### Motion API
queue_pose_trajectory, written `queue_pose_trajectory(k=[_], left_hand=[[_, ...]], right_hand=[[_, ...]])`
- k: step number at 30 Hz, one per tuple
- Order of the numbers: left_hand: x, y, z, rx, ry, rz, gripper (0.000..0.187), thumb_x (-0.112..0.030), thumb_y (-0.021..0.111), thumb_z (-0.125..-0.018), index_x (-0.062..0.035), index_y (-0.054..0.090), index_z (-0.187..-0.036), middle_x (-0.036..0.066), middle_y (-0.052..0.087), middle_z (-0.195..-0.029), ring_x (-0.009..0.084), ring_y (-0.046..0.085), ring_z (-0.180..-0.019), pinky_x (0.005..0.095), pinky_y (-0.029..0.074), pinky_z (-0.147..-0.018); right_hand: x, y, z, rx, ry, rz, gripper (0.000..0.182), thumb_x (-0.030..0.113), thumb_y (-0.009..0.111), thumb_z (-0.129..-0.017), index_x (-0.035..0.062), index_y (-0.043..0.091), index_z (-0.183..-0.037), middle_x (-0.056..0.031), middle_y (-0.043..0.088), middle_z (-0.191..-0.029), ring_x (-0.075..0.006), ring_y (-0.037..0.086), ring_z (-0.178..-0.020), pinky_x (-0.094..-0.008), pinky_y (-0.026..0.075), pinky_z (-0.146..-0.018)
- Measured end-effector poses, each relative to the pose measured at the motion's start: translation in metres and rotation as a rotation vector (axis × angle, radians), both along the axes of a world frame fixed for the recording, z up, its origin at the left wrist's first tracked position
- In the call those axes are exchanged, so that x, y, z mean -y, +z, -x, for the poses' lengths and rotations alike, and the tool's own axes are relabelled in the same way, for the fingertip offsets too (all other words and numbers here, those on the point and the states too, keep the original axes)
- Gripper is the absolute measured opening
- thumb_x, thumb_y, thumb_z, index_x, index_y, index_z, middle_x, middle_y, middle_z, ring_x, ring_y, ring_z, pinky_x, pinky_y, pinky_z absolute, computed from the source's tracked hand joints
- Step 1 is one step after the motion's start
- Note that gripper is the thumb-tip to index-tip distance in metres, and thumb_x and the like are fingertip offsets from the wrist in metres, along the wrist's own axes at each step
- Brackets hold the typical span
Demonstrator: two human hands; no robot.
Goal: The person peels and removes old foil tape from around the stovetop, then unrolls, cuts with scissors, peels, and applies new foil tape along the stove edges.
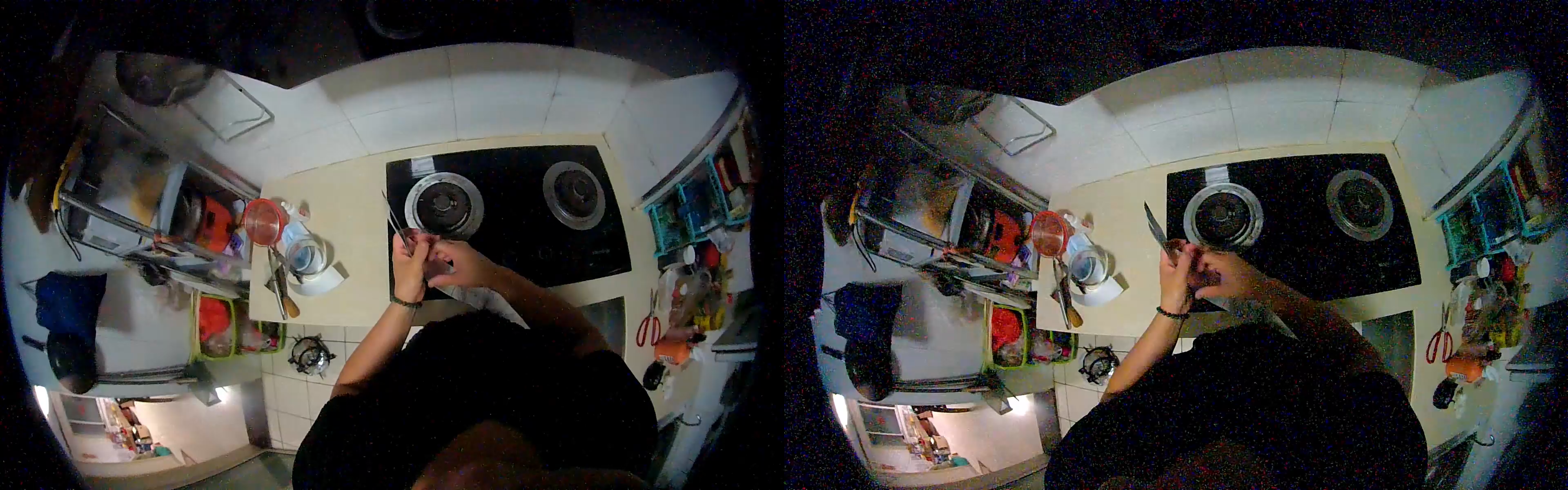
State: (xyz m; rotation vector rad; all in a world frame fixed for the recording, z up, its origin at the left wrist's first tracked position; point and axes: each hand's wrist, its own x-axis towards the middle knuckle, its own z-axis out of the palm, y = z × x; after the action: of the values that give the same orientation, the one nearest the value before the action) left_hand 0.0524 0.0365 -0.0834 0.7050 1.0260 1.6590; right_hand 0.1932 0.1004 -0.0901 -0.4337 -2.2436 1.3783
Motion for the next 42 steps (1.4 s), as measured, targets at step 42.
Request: queue_pose_trajectory(k=[42], left_hand=[[0.008, -0.002, 0.481, -0.762, 0.781, 0.567, 0.057, -0.043, 0.024, -0.096, 0.0021, 0.046, -0.123, 0.015, 0.056, -0.115, 0.0302, 0.052, -0.101, 0.0433, 0.041, -0.091]], right_hand=[[-0.066, 0.138, -0.143, -0.806, -1.443, 0.146, 0.030, 0.020, 0.052, -0.091, 0.0044, 0.051, -0.116, -0.0040, 0.060, -0.095, -0.0136, 0.058, -0.078, -0.0270, 0.047, -0.066]])
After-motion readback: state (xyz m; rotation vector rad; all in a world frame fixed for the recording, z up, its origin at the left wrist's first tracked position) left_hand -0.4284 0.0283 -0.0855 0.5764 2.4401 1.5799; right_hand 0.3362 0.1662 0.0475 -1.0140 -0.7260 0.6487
